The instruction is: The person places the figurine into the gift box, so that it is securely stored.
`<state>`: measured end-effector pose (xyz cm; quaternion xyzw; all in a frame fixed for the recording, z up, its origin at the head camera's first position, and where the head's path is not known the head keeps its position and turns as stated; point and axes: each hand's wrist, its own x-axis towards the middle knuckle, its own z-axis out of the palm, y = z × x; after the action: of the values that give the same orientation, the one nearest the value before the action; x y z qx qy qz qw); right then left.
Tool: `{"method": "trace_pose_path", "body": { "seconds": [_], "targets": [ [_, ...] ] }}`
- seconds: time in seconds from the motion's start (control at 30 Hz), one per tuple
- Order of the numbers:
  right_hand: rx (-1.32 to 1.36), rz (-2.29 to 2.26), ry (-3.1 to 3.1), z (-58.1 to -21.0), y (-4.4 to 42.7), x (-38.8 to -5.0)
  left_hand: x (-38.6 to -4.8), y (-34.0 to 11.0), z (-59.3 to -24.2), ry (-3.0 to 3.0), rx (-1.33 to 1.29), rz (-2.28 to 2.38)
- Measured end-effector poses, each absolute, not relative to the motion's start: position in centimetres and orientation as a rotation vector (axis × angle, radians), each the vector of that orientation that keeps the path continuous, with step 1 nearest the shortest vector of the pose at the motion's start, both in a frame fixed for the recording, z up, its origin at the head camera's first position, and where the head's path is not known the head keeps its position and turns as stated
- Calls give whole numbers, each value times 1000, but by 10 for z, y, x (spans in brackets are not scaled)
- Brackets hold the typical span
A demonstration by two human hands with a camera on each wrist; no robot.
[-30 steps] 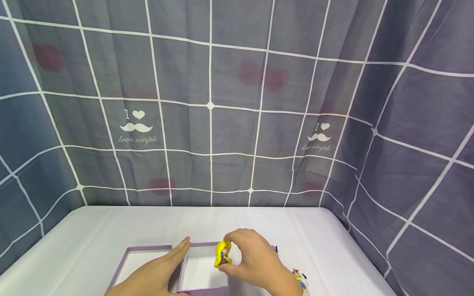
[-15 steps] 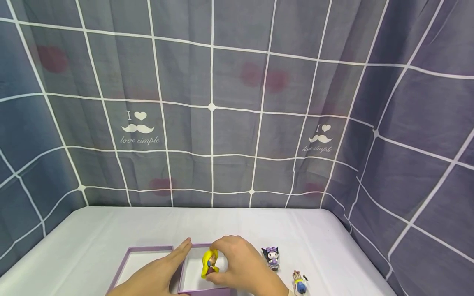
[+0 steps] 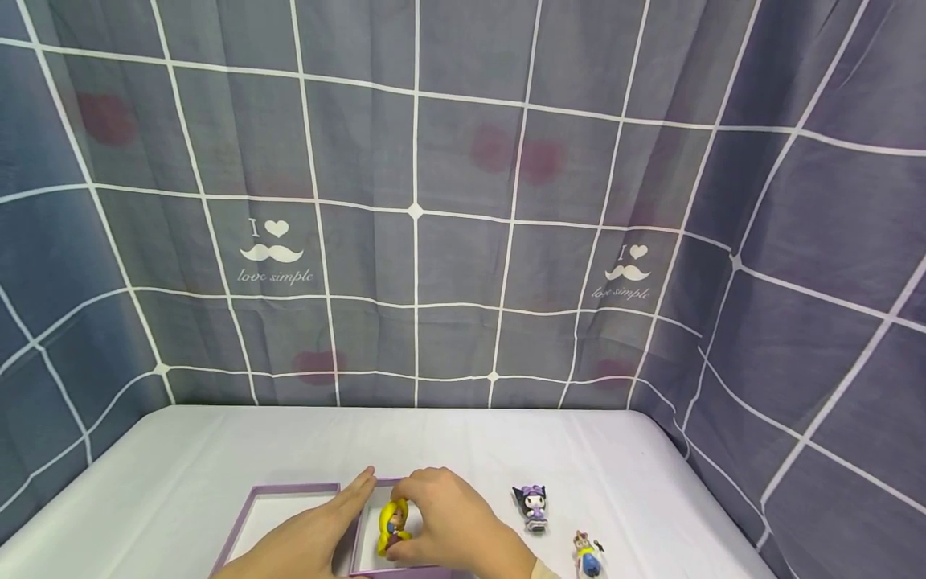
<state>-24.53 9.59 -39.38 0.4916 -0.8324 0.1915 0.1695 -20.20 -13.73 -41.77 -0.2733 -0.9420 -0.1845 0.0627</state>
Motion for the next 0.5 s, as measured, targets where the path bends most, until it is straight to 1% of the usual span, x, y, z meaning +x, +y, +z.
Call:
{"method": "trace_pose_path", "body": {
  "seconds": [0.5],
  "targets": [
    [1518,525,-2441,-403,85,-254,-200,-138,-417,-2881,-817,-557]
  ]
}}
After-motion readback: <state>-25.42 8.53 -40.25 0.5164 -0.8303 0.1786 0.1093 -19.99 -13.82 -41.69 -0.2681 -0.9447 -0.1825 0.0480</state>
